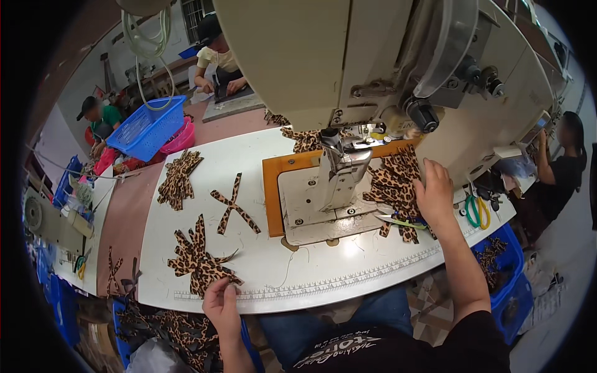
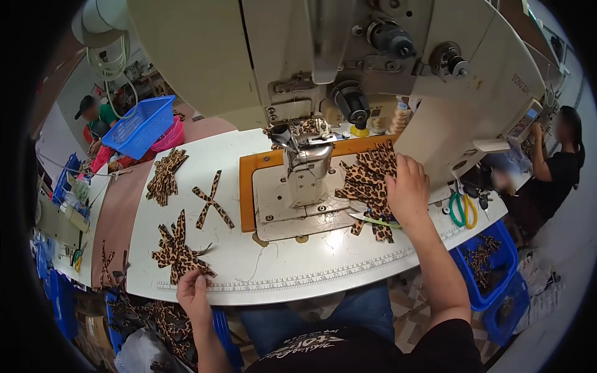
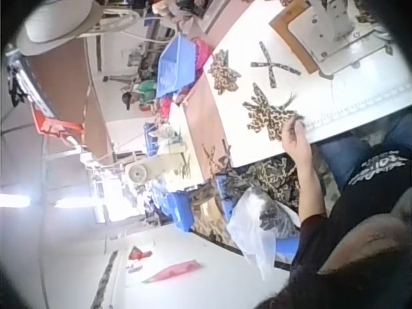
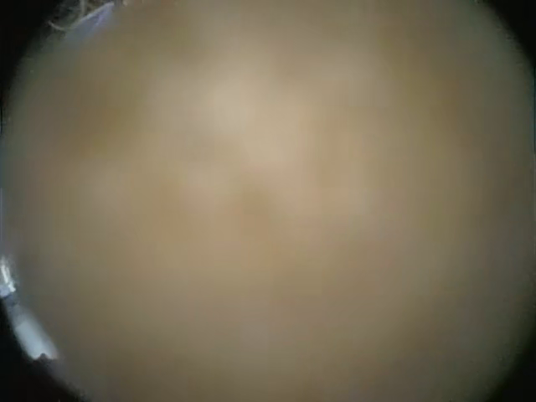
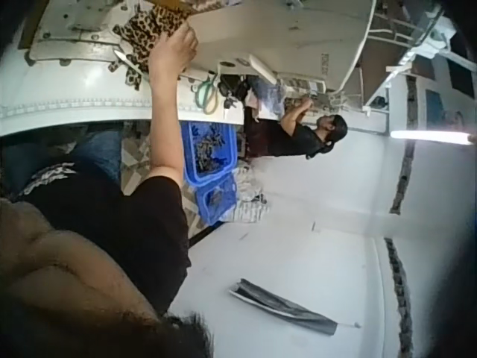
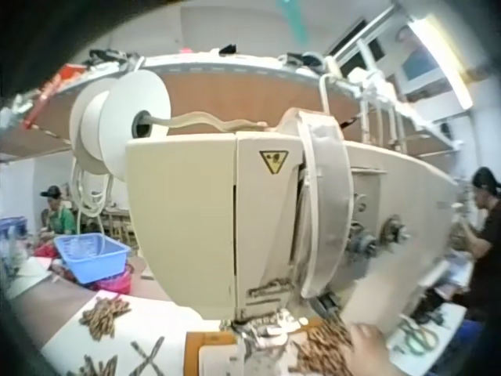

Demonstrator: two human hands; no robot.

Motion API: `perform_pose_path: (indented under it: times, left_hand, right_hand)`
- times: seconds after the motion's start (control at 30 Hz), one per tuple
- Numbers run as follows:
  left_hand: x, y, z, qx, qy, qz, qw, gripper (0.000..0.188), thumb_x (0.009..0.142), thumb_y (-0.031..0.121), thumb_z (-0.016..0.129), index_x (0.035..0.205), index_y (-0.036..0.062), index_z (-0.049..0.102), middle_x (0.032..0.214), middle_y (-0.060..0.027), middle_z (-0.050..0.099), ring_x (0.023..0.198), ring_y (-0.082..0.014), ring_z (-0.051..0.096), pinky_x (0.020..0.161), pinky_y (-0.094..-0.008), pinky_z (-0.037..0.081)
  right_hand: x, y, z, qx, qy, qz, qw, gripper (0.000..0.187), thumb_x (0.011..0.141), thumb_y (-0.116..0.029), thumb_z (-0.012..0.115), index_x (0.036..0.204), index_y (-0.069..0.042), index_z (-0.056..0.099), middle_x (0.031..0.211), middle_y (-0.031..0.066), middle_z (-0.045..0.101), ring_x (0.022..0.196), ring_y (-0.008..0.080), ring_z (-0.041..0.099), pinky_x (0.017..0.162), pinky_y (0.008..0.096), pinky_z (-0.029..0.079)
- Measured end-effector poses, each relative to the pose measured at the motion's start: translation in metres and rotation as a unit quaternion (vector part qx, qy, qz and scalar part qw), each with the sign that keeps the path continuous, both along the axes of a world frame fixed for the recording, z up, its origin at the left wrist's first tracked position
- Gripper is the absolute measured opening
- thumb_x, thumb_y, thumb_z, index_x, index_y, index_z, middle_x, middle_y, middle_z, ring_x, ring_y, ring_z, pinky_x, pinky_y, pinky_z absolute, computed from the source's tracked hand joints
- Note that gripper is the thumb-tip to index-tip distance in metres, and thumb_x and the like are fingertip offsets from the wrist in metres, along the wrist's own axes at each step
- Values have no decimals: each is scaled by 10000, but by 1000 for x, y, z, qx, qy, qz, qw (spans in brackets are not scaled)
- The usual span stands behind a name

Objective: The person picks up patterned fabric straps and backing straps from the table, aligns them together by hand, and organizes them into stacks on the workbench.

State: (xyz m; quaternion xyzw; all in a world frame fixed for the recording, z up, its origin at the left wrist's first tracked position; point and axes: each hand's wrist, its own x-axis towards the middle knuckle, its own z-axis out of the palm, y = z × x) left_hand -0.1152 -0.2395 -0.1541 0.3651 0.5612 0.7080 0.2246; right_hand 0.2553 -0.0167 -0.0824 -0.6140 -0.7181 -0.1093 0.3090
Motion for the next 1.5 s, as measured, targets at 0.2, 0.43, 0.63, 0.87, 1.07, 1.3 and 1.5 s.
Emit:
perform_pose_path:
  times: [0.2,0.43,0.63,0.87,1.07,1.3,1.5]
  left_hand:
    - [-13,-75,-15,36,24,233,971,125,869,53,553,973,-17,557,810,-62,587,657,-95,536,616,-211,447]
    - [-117,-189,-49,33,-21,438,898,164,875,99,574,992,-16,569,822,-19,573,692,-70,528,644,-193,441]
    - [-131,-222,-128,-240,93,358,898,258,794,117,642,1015,-9,603,767,-73,620,660,-142,577,638,-252,475]
    - [-152,-149,-153,-404,341,369,764,573,661,119,705,1191,37,505,1180,-197,485,1114,-343,440,910,-419,392]
    - [-198,-145,-136,-598,356,238,677,462,722,209,644,1145,60,531,1202,-177,510,1079,-354,484,846,-457,428]
    - [-168,-175,-118,-530,369,171,744,226,774,196,607,844,-18,591,713,-174,607,673,-337,602,633,-383,481]
    - [-141,-228,-75,-301,68,102,946,169,842,122,585,786,-37,566,596,-29,540,545,-91,409,509,-272,369]
  right_hand:
    - [-27,-68,24,40,16,228,973,318,819,32,527,1137,24,517,1166,144,492,1050,261,507,836,325,441]
    - [-96,-116,2,-53,-71,438,894,299,770,36,558,1067,26,526,1054,164,533,995,337,498,880,395,384]
    - [-178,-140,-9,-26,-118,626,770,365,619,23,639,970,-9,543,950,140,558,912,330,523,763,431,411]
    - [-238,-161,-48,-15,-149,707,691,346,617,-34,658,944,-13,548,894,120,550,881,314,527,726,416,416]
    - [-241,-167,-56,-41,-50,699,713,265,640,-24,650,894,-10,575,870,119,551,845,290,540,693,384,419]
    - [-241,-160,-53,-59,-24,703,709,278,630,38,641,891,-14,561,856,118,547,802,299,538,691,380,432]
    - [-241,-163,-49,-43,-16,711,701,259,638,20,642,880,-15,557,840,118,551,787,301,540,669,387,424]
